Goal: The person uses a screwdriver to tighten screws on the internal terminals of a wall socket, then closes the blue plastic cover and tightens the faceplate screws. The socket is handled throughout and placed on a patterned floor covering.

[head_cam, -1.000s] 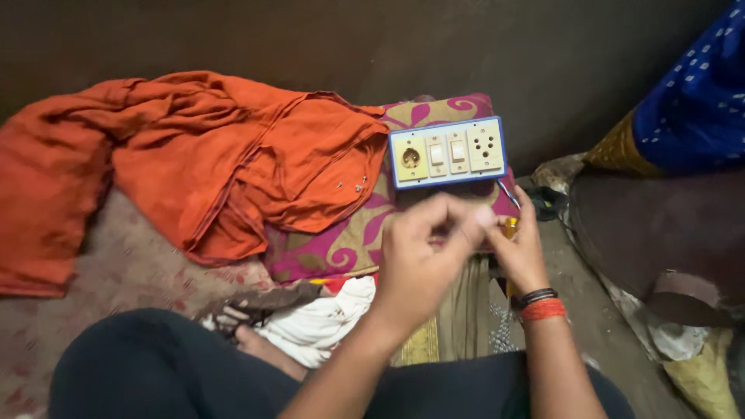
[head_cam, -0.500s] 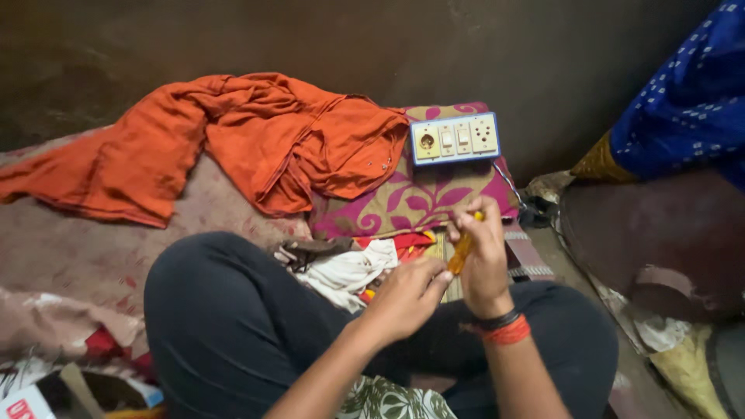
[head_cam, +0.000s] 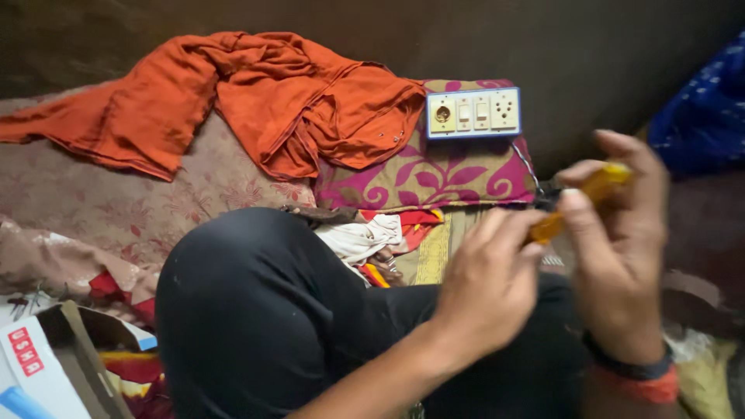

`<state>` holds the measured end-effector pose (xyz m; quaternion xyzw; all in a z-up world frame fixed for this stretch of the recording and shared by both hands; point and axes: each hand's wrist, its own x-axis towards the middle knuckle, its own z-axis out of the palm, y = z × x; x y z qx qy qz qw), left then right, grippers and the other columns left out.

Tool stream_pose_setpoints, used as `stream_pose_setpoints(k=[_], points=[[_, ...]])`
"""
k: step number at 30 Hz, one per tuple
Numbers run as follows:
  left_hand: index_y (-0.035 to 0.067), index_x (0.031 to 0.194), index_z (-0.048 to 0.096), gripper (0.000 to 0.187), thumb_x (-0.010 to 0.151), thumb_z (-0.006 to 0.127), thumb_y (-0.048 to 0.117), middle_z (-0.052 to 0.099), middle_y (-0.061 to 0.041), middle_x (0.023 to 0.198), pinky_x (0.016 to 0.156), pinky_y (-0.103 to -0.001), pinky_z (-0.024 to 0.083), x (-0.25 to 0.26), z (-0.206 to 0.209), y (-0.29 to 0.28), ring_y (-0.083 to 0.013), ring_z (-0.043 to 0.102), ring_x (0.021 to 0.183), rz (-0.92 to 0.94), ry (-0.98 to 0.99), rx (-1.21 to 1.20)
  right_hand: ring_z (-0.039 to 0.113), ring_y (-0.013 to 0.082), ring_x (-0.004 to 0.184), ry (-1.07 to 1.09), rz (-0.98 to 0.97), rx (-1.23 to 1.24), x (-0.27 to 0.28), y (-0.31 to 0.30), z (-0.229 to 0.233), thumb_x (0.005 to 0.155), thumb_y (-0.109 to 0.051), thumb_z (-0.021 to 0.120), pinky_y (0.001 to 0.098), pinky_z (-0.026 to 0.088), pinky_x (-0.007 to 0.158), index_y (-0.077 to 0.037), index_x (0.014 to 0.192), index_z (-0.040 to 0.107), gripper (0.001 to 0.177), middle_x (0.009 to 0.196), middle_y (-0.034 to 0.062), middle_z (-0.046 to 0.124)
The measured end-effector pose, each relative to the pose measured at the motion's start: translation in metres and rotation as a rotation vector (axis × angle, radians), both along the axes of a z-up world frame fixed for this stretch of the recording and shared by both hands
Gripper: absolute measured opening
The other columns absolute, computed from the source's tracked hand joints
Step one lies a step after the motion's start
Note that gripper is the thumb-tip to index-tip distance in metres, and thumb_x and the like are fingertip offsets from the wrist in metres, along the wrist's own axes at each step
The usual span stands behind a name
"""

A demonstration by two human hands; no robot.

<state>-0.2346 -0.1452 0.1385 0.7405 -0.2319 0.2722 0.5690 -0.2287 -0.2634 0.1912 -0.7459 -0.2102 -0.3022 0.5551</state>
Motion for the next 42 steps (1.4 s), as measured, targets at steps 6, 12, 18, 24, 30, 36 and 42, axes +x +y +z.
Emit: stream_pose_setpoints(k=[6, 12, 18, 24, 30, 36, 42], points=[[0.017, 0.122, 0.070, 0.022, 0.108, 0.056, 0.007, 0.062, -0.008, 0.115, 0.095, -0.035, 0.044, 0.120, -0.002, -0.120, -0.0247, 0.055, 0.102, 0.238, -0.137, -0.116, 0.058, 0.0096, 0.102, -0.117, -0.122, 0.219, 0.089, -0.079, -0.046, 0.122, -0.010, 0.054, 0.0224, 0.048, 0.095, 0.000, 0.141, 0.052, 0.021, 0.119, 0.0041, 0.062], [0.017, 0.120, 0.073, 0.025, 0.105, 0.057, 0.005, 0.059, -0.005, 0.112, 0.101, -0.033, 0.043, 0.219, -0.012, -0.188, -0.0224, 0.052, 0.110, 0.311, -0.113, -0.174, 0.060, 0.0108, 0.107, -0.166, -0.089, 0.360, 0.212, -0.144, -0.089, 0.122, -0.015, 0.053, 0.0250, 0.053, 0.104, 0.000, 0.141, 0.051, 0.024, 0.121, 0.0054, 0.063], [0.011, 0.111, 0.074, 0.022, 0.093, 0.072, 0.024, 0.063, -0.010, 0.109, 0.104, -0.044, 0.046, 0.282, -0.003, -0.191, -0.0302, 0.055, 0.110, 0.329, -0.132, -0.130, 0.058, 0.0128, 0.109, -0.089, 0.110, 0.590, 0.307, -0.174, -0.116, 0.124, -0.024, 0.049, 0.0265, 0.048, 0.101, -0.001, 0.140, 0.052, 0.029, 0.118, 0.0074, 0.060], [0.014, 0.113, 0.074, 0.017, 0.101, 0.061, 0.013, 0.063, -0.005, 0.108, 0.091, -0.037, 0.049, 0.290, -0.037, -0.156, -0.0245, 0.059, 0.103, 0.197, -0.116, -0.006, 0.060, 0.0140, 0.112, 0.084, 0.129, 0.770, 0.313, -0.170, -0.176, 0.122, -0.026, 0.044, 0.0278, 0.051, 0.107, -0.004, 0.137, 0.052, 0.028, 0.125, 0.0085, 0.064], [0.014, 0.106, 0.072, 0.012, 0.101, 0.061, 0.012, 0.068, -0.005, 0.100, 0.087, -0.037, 0.051, 0.290, -0.025, -0.076, -0.0242, 0.063, 0.090, 0.113, -0.057, -0.094, 0.061, 0.0099, 0.106, 0.180, 0.047, 0.548, 0.315, -0.135, -0.172, 0.125, -0.028, 0.046, 0.0240, 0.050, 0.102, 0.000, 0.136, 0.057, 0.031, 0.118, 0.0048, 0.065], [0.005, 0.104, 0.071, 0.014, 0.095, 0.062, 0.012, 0.069, -0.014, 0.094, 0.081, -0.042, 0.058, 0.321, 0.012, 0.043, -0.0302, 0.070, 0.085, 0.027, -0.029, 0.202, 0.063, 0.0122, 0.107, 0.166, -0.117, 0.425, 0.363, -0.073, -0.129, 0.123, -0.023, 0.052, 0.0277, 0.053, 0.101, -0.003, 0.136, 0.056, 0.024, 0.118, 0.0054, 0.064], [0.004, 0.095, 0.073, 0.015, 0.083, 0.067, 0.007, 0.073, -0.018, 0.095, 0.082, -0.049, 0.055, 0.414, 0.005, 0.176, -0.0373, 0.070, 0.091, 0.130, 0.023, 0.462, 0.066, 0.0154, 0.110, 0.183, 0.109, 0.561, 0.402, -0.030, -0.091, 0.120, -0.018, 0.059, 0.0327, 0.057, 0.103, -0.006, 0.138, 0.055, 0.022, 0.118, 0.0068, 0.064]])
